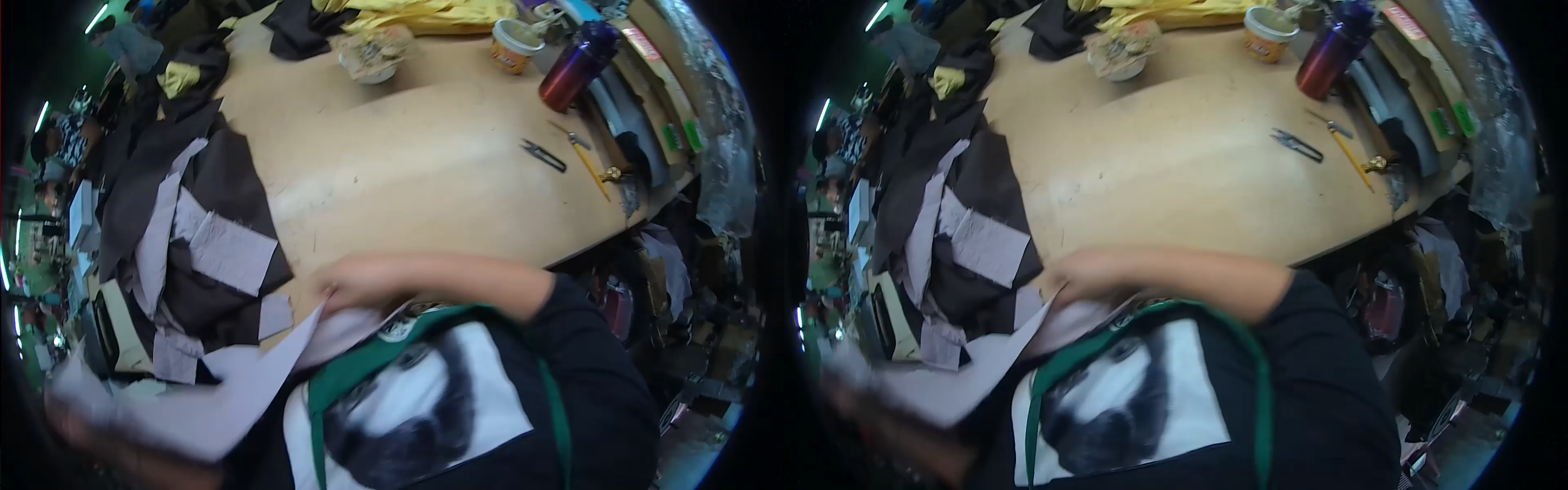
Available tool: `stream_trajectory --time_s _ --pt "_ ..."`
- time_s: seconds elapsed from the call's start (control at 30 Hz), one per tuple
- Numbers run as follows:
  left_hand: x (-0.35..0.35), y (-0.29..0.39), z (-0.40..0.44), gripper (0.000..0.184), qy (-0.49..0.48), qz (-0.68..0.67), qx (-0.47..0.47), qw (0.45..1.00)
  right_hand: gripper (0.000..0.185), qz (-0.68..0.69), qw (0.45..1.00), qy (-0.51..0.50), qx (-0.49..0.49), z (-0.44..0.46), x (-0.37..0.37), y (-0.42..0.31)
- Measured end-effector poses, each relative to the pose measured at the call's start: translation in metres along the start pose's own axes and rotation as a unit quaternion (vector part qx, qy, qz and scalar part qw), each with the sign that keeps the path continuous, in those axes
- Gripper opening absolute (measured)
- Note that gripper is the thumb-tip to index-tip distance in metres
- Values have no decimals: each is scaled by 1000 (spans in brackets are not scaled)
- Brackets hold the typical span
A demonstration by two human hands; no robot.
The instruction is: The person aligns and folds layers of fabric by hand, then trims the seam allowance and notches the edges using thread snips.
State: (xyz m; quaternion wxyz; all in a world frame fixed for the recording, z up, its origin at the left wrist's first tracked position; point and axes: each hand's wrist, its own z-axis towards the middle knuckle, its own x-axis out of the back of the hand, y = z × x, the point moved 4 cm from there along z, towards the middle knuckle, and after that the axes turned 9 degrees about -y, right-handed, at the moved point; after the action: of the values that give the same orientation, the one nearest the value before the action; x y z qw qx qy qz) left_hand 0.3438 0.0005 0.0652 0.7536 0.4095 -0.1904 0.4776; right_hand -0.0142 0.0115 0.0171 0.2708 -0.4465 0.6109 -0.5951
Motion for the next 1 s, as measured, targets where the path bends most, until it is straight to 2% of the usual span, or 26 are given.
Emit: stream_trajectory --time_s 0.03,0.07,0.1,0.13,0.17,0.2,0.23,0.3,0.33,0.37,0.43,0.5,0.57,0.6,0.63,0.67,0.7,0.77,0.83,0.87,0.9,0.97,1.0 --pt "-24 4 23 17 10 23 -69 997 25 -53 992 35 -105 -33 25 19" --pt "-57 5 45 16 17 48 -141 989 26 -100 980 51 -164 -64 52 31" --pt "-95 6 63 16 24 67 -198 978 29 -105 971 88 -199 -96 79 59" --pt "-136 6 74 15 26 80 -225 971 30 -98 942 122 -297 -125 105 63" --pt "-175 12 74 15 17 85 -219 972 32 -139 945 114 -272 -146 126 90" --pt "-202 25 67 15 -3 88 -123 988 33 -105 932 130 -322 -164 137 97" --pt "-229 39 59 17 -26 97 -26 995 34 -28 934 152 -323 -175 135 99" --pt "-242 26 60 18 -67 119 1 991 35 121 922 179 -320 -194 132 101" --pt "-239 22 65 19 -109 115 11 987 30 170 920 165 -313 -201 125 95" --pt "-228 20 77 22 -151 114 19 982 27 137 926 175 -304 -205 118 98" --pt "-206 13 96 26 -187 160 -26 969 23 66 936 196 -285 -216 106 104" --pt "-179 63 103 27 -57 64 -162 983 20 80 932 207 -286 -220 97 99" --pt "-168 179 87 28 -113 -91 -219 965 21 129 929 221 -267 -216 89 89" --pt "-177 218 69 25 -194 -110 -282 933 20 154 917 250 -271 -214 88 84" --pt "-197 248 43 22 -304 -128 -277 902 20 177 903 280 -273 -212 87 76" --pt "-209 286 19 21 -368 -213 -326 845 19 200 887 312 -273 -213 86 70" --pt "-234 299 -7 31 -474 -260 -336 771 19 132 878 364 -281 -219 88 67" --pt "-252 306 -53 37 -521 -195 -423 715 17 -1 833 471 -291 -248 86 70" --pt "-243 308 -66 42 -545 -168 -416 708 22 -52 802 546 -236 -285 59 73" --pt "-245 303 -68 34 -548 -190 -391 715 24 -69 783 581 -212 -301 35 75" --pt "-248 298 -70 30 -554 -169 -380 722 31 -3 803 549 -232 -312 13 73" --pt "-254 290 -74 25 -559 -124 -350 741 41 -192 821 488 -226 -310 -20 58" --pt "-251 292 -71 22 -538 -164 -349 750 46 -202 811 496 -236 -303 -32 58"
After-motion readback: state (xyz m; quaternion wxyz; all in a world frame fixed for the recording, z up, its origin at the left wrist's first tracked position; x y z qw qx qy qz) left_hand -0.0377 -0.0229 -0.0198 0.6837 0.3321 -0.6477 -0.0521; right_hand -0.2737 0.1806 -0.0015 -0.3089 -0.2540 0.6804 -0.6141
